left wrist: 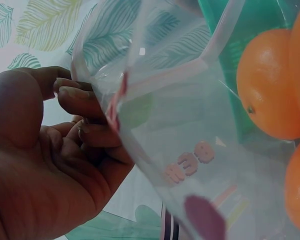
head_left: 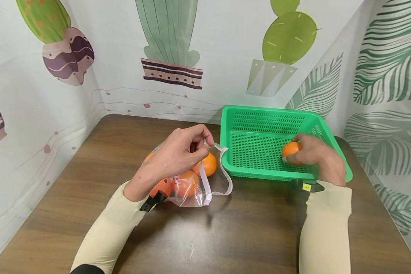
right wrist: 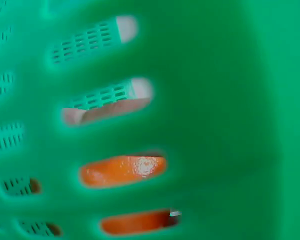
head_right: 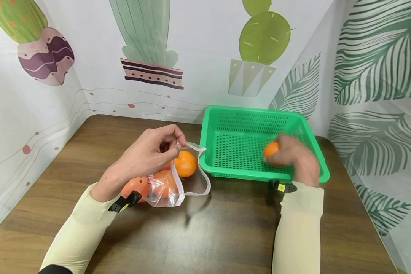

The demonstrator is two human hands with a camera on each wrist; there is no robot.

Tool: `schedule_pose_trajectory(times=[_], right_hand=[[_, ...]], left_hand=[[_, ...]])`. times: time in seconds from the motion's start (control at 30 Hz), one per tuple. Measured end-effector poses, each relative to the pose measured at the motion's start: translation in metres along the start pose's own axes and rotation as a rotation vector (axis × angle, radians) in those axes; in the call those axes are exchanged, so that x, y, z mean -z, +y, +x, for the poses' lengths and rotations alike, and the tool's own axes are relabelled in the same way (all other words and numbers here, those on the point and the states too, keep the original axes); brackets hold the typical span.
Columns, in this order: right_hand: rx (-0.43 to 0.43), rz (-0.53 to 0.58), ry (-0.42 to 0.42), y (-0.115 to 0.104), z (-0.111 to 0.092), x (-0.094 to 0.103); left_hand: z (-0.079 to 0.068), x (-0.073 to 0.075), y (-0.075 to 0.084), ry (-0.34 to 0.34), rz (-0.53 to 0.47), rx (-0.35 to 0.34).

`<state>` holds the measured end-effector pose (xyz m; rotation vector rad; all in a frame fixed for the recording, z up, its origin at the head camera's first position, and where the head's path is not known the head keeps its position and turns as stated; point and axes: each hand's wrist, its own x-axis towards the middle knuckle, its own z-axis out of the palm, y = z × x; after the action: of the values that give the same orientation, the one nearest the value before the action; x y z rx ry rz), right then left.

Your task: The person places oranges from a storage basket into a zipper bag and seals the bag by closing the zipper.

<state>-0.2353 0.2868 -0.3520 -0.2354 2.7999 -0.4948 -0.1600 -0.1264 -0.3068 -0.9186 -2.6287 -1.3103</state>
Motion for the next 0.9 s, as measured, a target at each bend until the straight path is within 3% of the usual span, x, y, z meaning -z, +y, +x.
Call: schedule_pose_trajectory(times=[0.9], right_hand=[[0.116,0.014,0.089,-0.028,-0.010,0.008]], left_hand=[[0.000,0.004,0.000,0.012,0.012,0.016]])
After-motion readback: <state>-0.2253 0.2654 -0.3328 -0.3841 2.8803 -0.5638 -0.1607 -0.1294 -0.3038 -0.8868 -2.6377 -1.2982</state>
